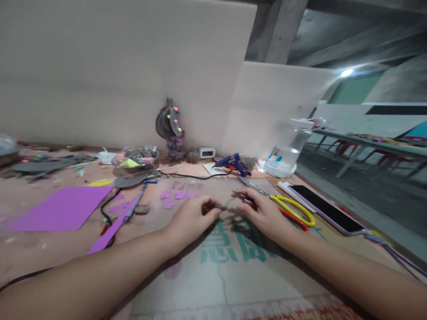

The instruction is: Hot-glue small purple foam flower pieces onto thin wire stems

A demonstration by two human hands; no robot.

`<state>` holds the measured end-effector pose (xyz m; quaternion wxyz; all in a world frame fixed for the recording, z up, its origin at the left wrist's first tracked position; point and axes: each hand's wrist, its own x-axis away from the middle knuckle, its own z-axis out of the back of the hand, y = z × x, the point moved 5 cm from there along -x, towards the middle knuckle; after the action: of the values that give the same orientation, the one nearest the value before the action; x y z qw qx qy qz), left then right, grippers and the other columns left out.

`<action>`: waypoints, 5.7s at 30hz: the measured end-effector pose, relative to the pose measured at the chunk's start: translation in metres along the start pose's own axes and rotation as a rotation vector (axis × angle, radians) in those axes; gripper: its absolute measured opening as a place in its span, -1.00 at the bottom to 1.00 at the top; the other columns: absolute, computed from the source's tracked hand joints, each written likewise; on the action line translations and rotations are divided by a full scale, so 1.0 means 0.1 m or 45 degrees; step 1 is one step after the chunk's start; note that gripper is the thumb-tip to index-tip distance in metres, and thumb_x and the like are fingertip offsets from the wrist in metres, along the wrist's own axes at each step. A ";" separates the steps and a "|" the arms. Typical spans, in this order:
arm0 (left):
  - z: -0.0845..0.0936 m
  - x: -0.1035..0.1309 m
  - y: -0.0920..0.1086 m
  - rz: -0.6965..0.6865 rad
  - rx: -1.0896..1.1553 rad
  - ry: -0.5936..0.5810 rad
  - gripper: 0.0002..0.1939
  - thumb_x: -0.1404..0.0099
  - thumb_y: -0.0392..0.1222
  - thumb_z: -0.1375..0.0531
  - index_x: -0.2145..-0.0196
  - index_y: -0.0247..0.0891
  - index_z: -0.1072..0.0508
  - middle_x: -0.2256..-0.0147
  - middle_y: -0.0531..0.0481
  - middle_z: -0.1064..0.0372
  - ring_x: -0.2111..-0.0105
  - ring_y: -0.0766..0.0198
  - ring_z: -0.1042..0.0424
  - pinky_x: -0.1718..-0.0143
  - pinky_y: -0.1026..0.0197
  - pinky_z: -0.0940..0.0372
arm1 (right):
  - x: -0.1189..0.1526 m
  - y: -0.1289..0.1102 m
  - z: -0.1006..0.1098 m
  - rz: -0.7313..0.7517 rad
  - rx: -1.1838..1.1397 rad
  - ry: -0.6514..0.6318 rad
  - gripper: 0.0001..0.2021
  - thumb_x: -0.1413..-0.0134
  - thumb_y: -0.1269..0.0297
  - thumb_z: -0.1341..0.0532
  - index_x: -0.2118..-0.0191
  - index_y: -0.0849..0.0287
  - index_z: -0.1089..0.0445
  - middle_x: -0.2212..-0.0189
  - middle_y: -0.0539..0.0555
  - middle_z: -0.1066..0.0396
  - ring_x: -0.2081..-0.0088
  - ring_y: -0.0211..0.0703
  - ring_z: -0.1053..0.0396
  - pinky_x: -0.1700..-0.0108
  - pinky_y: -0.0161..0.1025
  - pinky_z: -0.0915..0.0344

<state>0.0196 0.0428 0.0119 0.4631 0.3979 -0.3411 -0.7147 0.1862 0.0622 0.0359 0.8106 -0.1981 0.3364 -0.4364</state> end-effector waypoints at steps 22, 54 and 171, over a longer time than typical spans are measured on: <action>0.00 -0.01 0.01 -0.081 -0.020 0.013 -0.74 -0.29 -0.07 -0.04 0.26 -0.25 -0.45 0.32 -0.02 -0.48 0.31 0.23 -0.43 0.29 0.25 -0.27 | 0.02 0.02 -0.18 -0.225 -0.279 -0.194 -0.72 -0.05 0.05 -0.13 0.37 0.18 -0.39 0.49 0.02 -0.40 0.47 -0.21 -0.33 0.45 -0.31 -0.24; -0.01 0.01 0.06 -0.059 -0.020 -0.037 -0.76 -0.27 -0.09 -0.06 0.28 -0.26 -0.46 0.34 -0.01 -0.47 0.35 0.25 -0.42 0.32 0.26 -0.25 | 0.04 0.09 -0.22 -0.456 -0.579 -0.244 -0.65 0.07 0.00 -0.24 0.44 0.25 -0.34 0.63 -0.09 -0.18 0.60 -0.38 -0.12 0.54 -0.37 -0.12; 0.03 0.01 0.04 -0.028 -0.077 0.005 -0.81 -0.27 -0.10 -0.08 0.34 -0.24 -0.43 0.37 0.02 -0.45 0.34 0.24 -0.41 0.30 0.22 -0.25 | 0.02 0.01 -0.09 0.272 0.096 -0.046 -0.77 -0.17 0.26 -0.11 0.15 0.22 -0.44 0.25 0.13 -0.48 0.21 -0.13 -0.40 0.16 -0.18 -0.31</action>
<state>0.0180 0.0413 0.0165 0.4675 0.3888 -0.3142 -0.7291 0.1812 0.0609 0.0285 0.8653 -0.1382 0.3243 -0.3564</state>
